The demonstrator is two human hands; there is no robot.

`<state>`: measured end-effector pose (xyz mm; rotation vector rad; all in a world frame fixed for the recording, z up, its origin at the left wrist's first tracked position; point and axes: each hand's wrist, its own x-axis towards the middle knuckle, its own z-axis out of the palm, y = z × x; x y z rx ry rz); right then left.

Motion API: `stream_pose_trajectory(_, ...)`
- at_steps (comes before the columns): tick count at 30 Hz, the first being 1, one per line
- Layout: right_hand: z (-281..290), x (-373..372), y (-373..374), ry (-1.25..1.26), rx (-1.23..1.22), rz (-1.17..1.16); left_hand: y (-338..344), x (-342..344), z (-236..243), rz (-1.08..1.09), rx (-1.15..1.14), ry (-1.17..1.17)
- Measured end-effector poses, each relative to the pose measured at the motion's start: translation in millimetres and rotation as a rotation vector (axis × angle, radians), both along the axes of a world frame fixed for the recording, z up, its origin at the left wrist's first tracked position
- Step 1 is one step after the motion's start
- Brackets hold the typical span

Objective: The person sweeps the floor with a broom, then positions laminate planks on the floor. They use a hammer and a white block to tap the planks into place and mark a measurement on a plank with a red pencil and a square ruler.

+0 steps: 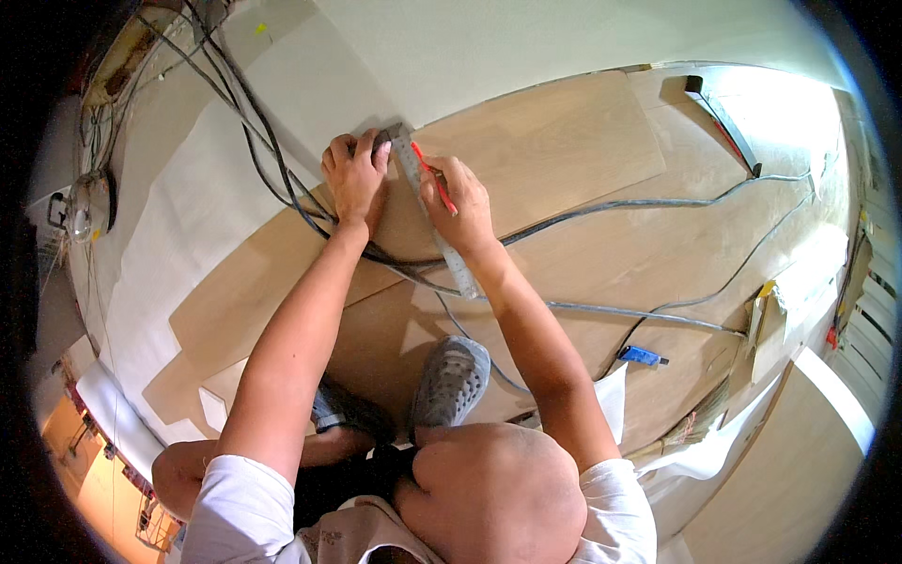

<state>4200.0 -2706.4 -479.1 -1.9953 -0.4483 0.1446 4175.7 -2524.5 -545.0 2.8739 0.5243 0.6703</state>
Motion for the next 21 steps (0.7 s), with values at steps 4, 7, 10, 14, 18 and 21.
stream_pose_trajectory(4,0.9,-0.5,-1.4,-0.026,0.028,0.008,-1.4,-0.6,-0.7,0.018,0.013,0.012)
stream_pose_trajectory(7,1.2,1.7,3.5,-0.030,0.050,-0.001,-0.1,0.3,4.7,-0.001,0.002,0.017)
stream_pose_trajectory(10,3.9,5.2,6.9,-0.045,0.027,0.011,-4.2,-1.4,16.2,-0.017,-0.061,0.058)
stream_pose_trajectory(14,4.1,11.7,6.2,-0.132,-0.022,0.047,-19.4,0.2,50.3,-0.007,-0.187,0.120)
stream_pose_trajectory(18,38.9,7.3,-10.5,-0.065,-0.109,0.124,-16.7,-0.7,43.8,0.003,-0.126,0.132)
stream_pose_trajectory(21,65.1,3.8,-26.7,0.129,-0.250,0.193,-14.0,-1.4,40.2,0.009,-0.147,0.140)
